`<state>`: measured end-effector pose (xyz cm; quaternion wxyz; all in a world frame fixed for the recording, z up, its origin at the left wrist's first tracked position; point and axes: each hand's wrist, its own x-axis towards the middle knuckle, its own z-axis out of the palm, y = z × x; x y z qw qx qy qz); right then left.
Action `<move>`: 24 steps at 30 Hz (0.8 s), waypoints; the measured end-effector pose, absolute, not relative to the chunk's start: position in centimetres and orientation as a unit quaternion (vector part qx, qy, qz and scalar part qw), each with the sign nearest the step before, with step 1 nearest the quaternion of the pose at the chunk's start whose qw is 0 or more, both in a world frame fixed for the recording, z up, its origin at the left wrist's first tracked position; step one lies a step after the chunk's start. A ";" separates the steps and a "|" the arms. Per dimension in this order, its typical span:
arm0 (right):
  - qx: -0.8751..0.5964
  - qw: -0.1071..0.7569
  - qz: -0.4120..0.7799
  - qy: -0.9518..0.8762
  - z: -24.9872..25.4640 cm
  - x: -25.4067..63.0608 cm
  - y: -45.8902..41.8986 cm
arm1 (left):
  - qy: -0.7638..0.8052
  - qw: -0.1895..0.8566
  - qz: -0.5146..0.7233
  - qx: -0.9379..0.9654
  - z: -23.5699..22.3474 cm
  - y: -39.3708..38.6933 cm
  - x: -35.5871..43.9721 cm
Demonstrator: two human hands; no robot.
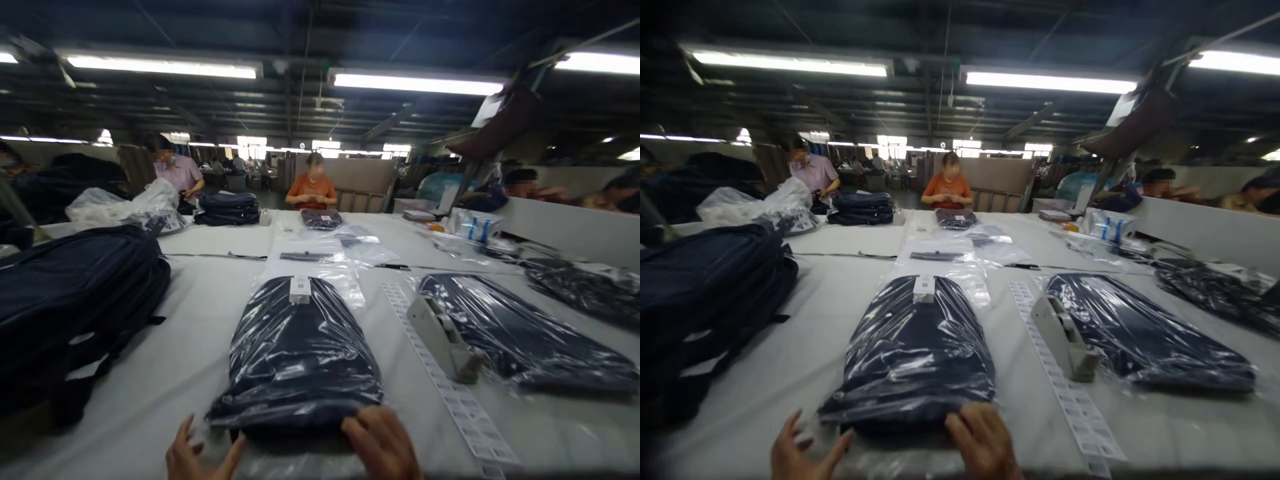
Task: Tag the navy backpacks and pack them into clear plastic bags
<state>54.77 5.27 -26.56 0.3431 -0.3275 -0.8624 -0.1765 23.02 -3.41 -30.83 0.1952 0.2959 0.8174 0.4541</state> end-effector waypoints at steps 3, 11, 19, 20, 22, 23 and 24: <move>-0.537 0.358 -0.202 -0.737 -26.1 57.7 4.5 | 0.825 0.057 0.408 0.388 -31.6 -2.0 20.5; -0.548 0.352 0.006 -0.759 -28.8 61.4 4.4 | 0.762 0.077 0.408 0.498 -31.5 -3.8 15.2; -0.672 0.349 0.188 -0.626 -26.0 61.4 2.7 | 0.810 0.113 0.360 0.449 -30.0 -6.4 15.2; -0.676 0.344 0.202 -0.619 -25.9 61.5 2.5 | 0.807 0.111 0.364 0.452 -30.0 -6.5 15.3; -0.685 0.317 0.250 -0.607 -26.7 62.0 1.8 | 0.794 0.125 0.362 0.473 -30.8 -7.3 15.5; -0.692 0.305 0.281 -0.592 -27.3 62.4 1.4 | 0.788 0.142 0.358 0.480 -31.4 -7.9 15.6; -0.700 0.302 0.311 -0.568 -28.0 62.7 0.8 | 0.785 0.164 0.358 0.478 -32.1 -8.6 15.7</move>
